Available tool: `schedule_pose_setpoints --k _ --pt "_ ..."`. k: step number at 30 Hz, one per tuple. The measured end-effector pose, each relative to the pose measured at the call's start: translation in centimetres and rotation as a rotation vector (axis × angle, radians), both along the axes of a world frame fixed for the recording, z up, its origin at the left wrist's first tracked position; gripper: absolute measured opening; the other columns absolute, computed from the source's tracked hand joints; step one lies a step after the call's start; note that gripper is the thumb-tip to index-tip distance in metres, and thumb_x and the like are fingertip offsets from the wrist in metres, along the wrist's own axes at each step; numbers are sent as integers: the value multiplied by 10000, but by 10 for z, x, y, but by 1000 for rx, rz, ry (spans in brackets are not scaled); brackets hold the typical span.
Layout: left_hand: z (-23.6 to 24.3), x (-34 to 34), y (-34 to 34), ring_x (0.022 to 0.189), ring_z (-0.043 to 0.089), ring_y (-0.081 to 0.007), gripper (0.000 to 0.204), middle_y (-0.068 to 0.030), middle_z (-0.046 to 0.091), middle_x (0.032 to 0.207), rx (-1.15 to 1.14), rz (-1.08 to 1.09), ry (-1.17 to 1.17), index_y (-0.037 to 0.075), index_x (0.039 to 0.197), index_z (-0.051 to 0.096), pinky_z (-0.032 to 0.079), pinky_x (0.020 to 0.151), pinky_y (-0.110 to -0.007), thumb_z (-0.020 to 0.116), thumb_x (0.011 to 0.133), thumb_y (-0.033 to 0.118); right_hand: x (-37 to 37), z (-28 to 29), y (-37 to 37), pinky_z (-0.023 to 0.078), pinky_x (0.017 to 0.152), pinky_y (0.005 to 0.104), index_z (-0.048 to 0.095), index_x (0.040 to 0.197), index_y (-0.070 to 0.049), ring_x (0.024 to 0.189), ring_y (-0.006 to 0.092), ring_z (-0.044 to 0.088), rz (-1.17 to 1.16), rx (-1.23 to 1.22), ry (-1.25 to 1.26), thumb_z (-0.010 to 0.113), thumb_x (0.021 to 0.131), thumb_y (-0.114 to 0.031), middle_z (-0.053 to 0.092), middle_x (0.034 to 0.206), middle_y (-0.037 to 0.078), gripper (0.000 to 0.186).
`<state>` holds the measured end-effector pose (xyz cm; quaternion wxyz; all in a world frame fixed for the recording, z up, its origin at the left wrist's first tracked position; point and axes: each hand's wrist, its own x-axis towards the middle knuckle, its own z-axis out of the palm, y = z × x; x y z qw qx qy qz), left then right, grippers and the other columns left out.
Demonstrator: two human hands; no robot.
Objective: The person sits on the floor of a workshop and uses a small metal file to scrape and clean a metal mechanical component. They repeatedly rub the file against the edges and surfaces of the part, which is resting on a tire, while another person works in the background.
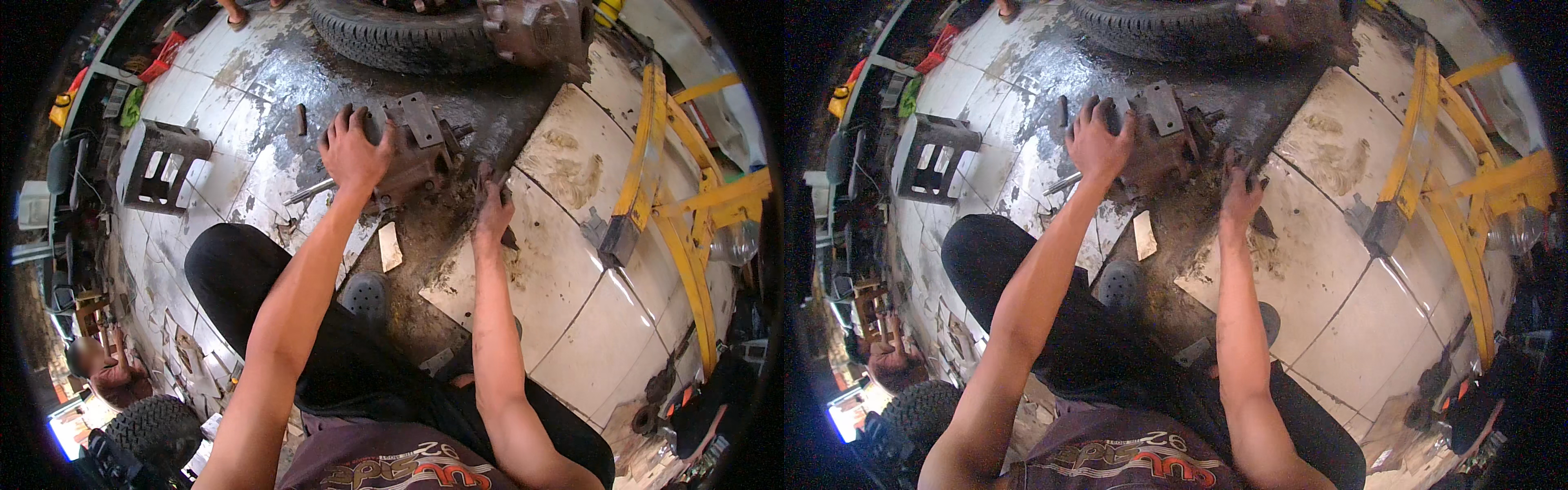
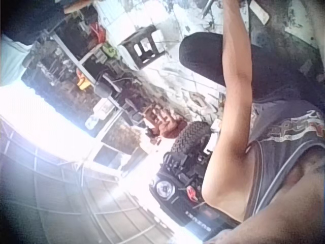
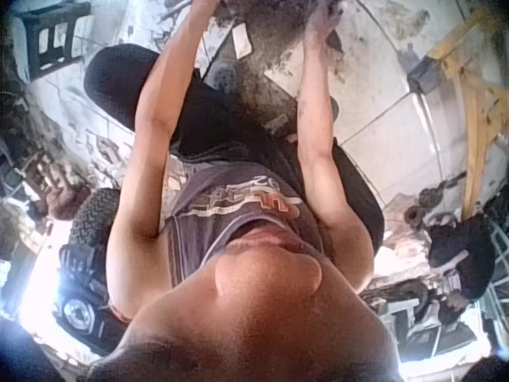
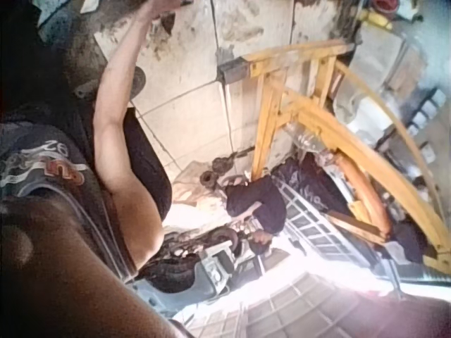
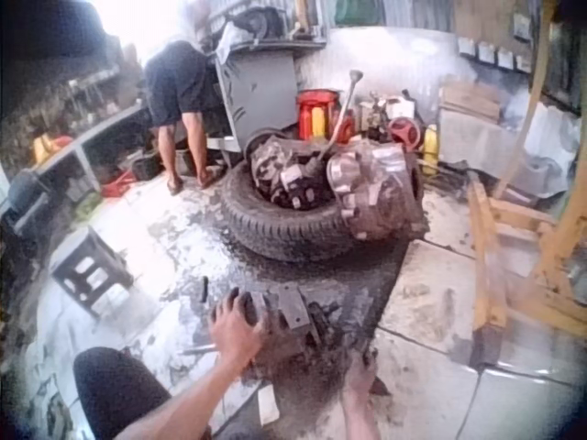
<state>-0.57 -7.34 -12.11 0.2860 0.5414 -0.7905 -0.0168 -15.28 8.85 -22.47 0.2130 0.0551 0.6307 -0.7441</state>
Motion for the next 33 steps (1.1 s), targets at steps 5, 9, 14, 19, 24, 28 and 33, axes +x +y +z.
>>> schedule_pose_setpoints --k 5,9,14,19,24,28,33 --pt "2 16 -9 1340 489 -306 576 -113 564 1417 143 -50 132 122 1307 639 282 1145 -467 651 888 516 -9 18 8 491 883 320 671 1173 53 956 173 652 208 126 192 659 942 -149 716 1082 81 307" --pt "10 15 -12 1315 512 -326 575 -129 573 1405 221 -176 196 106 1323 622 306 1129 -485 663 893 487 2 2 7 526 868 390 693 1140 22 957 320 693 243 414 763 693 914 -214 716 1088 185 328" --pt "19 29 -12 1261 575 -343 494 -203 664 1245 318 -204 343 36 1272 649 405 1088 -445 697 921 381 46 33 8 532 917 446 716 1151 -74 1058 425 650 499 579 962 751 808 -151 671 1172 237 353" --pt "37 35 -9 997 692 -316 384 -206 728 1007 124 -183 302 15 1160 704 518 868 -397 647 973 345 53 51 4 538 896 437 717 1182 -91 1033 410 673 656 734 973 734 828 -164 692 1144 231 361" --pt "67 32 2 675 709 -318 361 -189 718 735 529 -110 503 -5 1051 731 528 665 -404 610 1006 332 5 96 6 505 820 336 699 1158 6 848 215 661 998 482 547 706 873 -182 727 914 161 341" --pt "68 29 12 649 675 -271 472 -194 682 695 466 -201 363 -21 953 748 507 640 -413 597 1001 425 -10 87 11 497 797 309 713 1099 23 840 168 643 765 361 315 700 903 -166 729 953 69 272" --pt "75 23 36 661 657 -218 495 -180 684 713 546 -413 181 -26 932 737 501 658 -405 658 947 463 -9 80 14 509 822 306 727 1092 -18 876 154 667 740 180 80 744 877 -124 730 986 52 240"
